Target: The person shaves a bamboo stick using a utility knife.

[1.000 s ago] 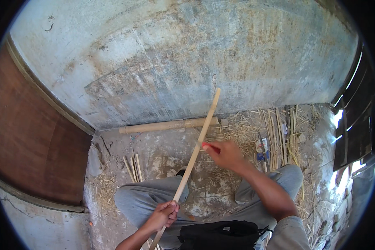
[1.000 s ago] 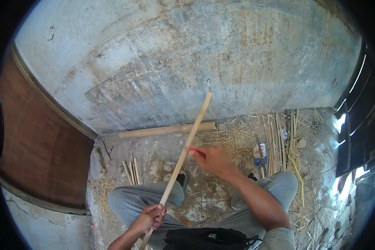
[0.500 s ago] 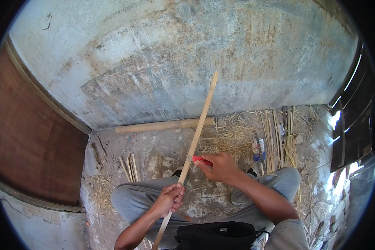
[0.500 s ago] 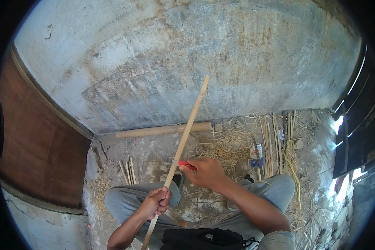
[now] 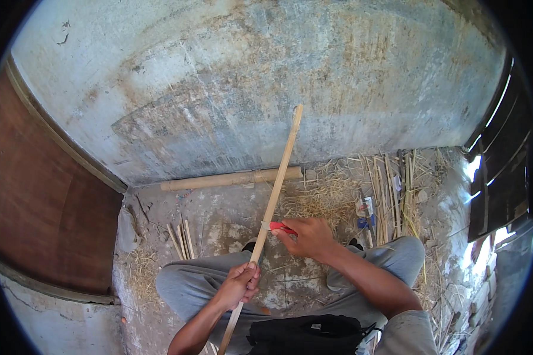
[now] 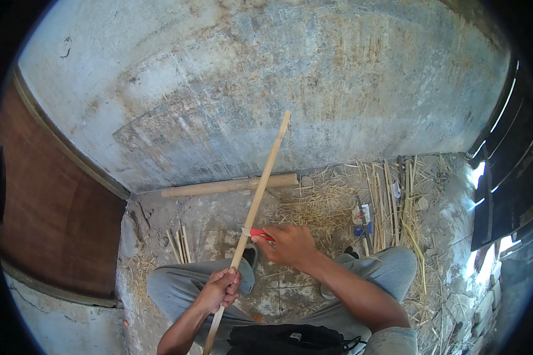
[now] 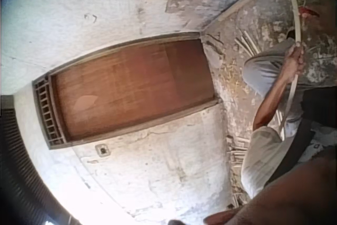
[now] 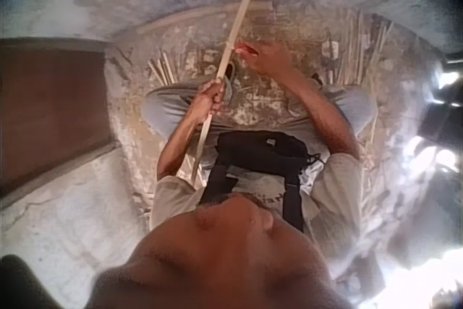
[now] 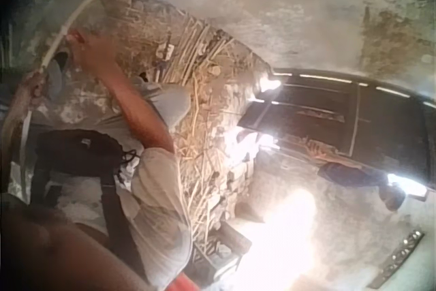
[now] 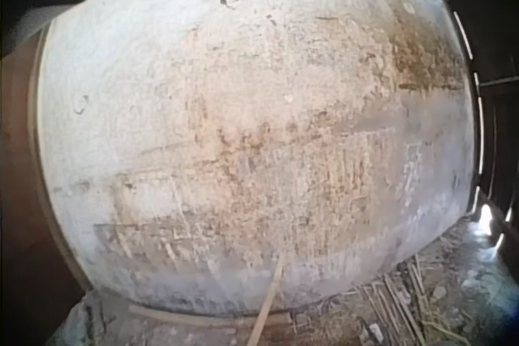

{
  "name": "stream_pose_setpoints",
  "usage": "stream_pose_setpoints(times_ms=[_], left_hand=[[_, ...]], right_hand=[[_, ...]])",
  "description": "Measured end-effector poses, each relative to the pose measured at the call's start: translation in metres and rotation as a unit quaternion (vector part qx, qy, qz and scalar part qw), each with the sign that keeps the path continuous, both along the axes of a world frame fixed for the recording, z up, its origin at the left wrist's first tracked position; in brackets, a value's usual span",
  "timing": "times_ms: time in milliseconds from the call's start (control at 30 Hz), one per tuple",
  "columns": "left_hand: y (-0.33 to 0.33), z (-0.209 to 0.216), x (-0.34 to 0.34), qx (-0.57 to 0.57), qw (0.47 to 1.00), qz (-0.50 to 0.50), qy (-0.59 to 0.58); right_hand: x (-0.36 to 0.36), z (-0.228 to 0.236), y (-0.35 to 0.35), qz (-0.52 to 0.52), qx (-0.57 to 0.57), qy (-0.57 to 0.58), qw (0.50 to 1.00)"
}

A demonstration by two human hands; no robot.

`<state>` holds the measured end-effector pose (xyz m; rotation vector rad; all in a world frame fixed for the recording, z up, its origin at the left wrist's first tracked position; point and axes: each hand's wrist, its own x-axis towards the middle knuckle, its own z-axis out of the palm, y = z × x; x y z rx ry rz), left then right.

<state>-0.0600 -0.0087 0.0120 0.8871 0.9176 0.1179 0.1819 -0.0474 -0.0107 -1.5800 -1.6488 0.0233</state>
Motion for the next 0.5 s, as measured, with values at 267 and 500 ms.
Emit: stream_pose_setpoints(times_ms=[267,500], left_hand=[[0.0003,-0.0038,0.0011,0.022,1.000,-0.002,0.008],[-0.0036,-0.0041,-0.0009,0.037,0.999,-0.009,0.016]], right_hand=[[0.0015,-0.0050,0.0040,-0.010,0.021,0.005,1.000],[0.0073,0.0006,0.0066,-0.043,-0.027,0.027,0.998]])
